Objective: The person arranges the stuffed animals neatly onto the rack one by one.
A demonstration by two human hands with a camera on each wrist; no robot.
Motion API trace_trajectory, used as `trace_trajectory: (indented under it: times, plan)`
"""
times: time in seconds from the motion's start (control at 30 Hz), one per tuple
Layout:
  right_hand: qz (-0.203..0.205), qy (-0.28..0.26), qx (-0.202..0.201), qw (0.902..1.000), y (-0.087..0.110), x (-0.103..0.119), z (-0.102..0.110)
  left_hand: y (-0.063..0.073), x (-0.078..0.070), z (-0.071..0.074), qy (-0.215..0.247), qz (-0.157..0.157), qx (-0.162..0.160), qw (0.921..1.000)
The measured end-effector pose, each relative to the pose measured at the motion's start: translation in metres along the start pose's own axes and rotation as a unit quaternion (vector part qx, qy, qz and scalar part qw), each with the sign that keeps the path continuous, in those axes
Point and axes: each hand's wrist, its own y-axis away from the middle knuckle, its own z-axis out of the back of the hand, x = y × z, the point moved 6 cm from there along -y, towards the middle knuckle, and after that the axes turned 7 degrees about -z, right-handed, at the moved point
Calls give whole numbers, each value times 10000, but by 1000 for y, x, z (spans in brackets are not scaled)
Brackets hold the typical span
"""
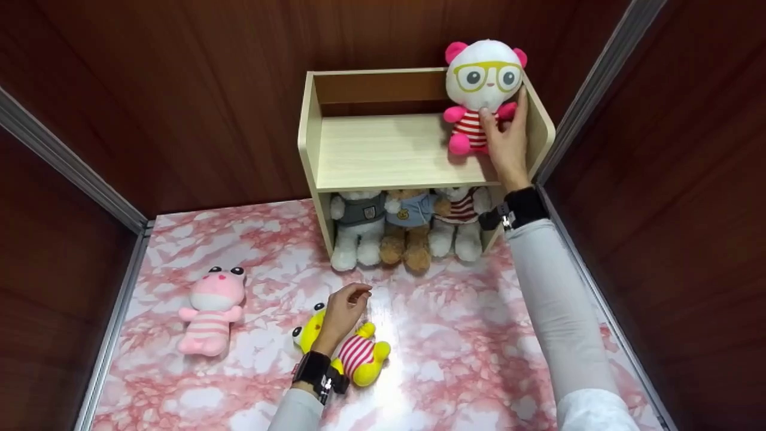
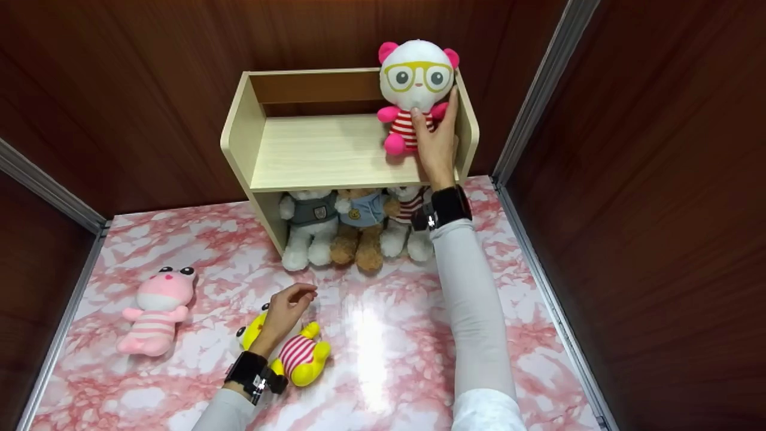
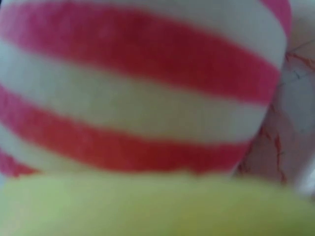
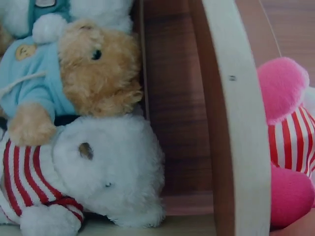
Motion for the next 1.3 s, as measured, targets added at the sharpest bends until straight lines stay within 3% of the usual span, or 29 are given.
trace_trajectory:
  times: [0.17, 0.4, 0.63, 0.83, 0.97, 1.13, 1.3]
  plan:
    - [391, 597, -63, 9974, 15, 0, 1, 1, 0, 2, -9, 5, 23, 10000]
    - [894, 619, 99, 9940, 46, 5, 5, -1, 0, 8, -54, 2, -36, 10000]
    - [1333, -114, 269, 9907, 83, 14, 11, -6, -9, 10, -79, -201, -191, 9996]
    - [1628, -341, 90, 9860, 124, 29, 21, -12, -17, 15, -41, -253, -380, 9989]
    - [2005, -454, -2, 9786, 143, 20, 24, -11, -21, 21, -125, -270, -353, 9989]
    - [2474, -522, 54, 9675, 159, -3, 22, -7, -24, 40, -700, -172, -383, 9967]
    - [2585, -568, 284, 9639, 170, -25, 17, 1, -20, 65, -1719, 424, -108, 9841]
